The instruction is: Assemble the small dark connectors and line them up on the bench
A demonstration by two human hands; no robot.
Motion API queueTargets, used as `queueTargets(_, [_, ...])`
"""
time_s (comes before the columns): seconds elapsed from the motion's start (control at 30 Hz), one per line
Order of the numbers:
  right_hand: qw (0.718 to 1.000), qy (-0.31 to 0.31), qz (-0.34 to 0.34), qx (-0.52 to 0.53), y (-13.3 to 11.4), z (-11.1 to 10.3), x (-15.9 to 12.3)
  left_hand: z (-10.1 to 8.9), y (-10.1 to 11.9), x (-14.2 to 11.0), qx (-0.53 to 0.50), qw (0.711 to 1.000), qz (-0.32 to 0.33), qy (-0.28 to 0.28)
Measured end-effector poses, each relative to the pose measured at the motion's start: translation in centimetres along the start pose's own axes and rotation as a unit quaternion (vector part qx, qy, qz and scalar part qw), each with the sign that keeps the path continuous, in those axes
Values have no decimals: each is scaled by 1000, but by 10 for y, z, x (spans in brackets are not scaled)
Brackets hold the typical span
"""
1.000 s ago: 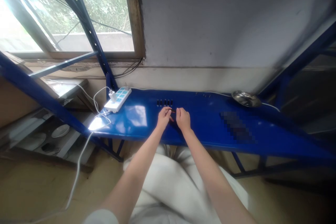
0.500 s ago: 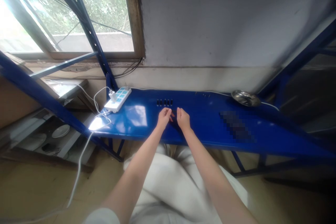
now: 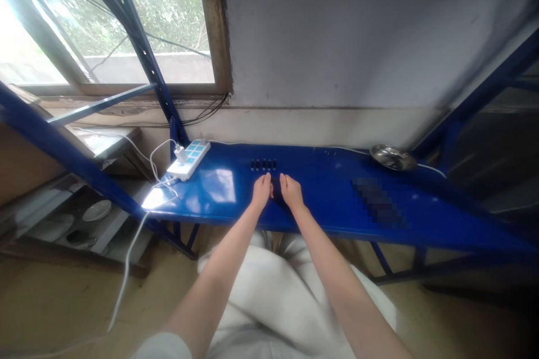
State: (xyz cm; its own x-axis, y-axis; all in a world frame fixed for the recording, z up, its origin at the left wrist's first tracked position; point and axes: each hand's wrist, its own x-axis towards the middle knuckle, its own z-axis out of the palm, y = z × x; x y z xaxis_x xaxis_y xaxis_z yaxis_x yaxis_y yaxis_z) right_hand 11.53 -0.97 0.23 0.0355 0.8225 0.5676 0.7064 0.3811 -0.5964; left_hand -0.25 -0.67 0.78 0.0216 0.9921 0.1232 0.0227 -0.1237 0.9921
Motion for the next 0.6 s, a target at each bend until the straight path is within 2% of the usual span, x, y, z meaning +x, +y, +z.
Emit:
queueTargets(0.17, [999, 28, 33, 13, 3, -2, 1, 0, 3, 1, -31, 999, 6, 3])
queueTargets(0.37, [999, 28, 44, 10, 4, -3, 1, 0, 2, 2, -6, 998, 42, -49])
queueTargets(0.6, [999, 21, 27, -12, 2, -1, 1, 1, -5, 5, 16, 999, 36, -18])
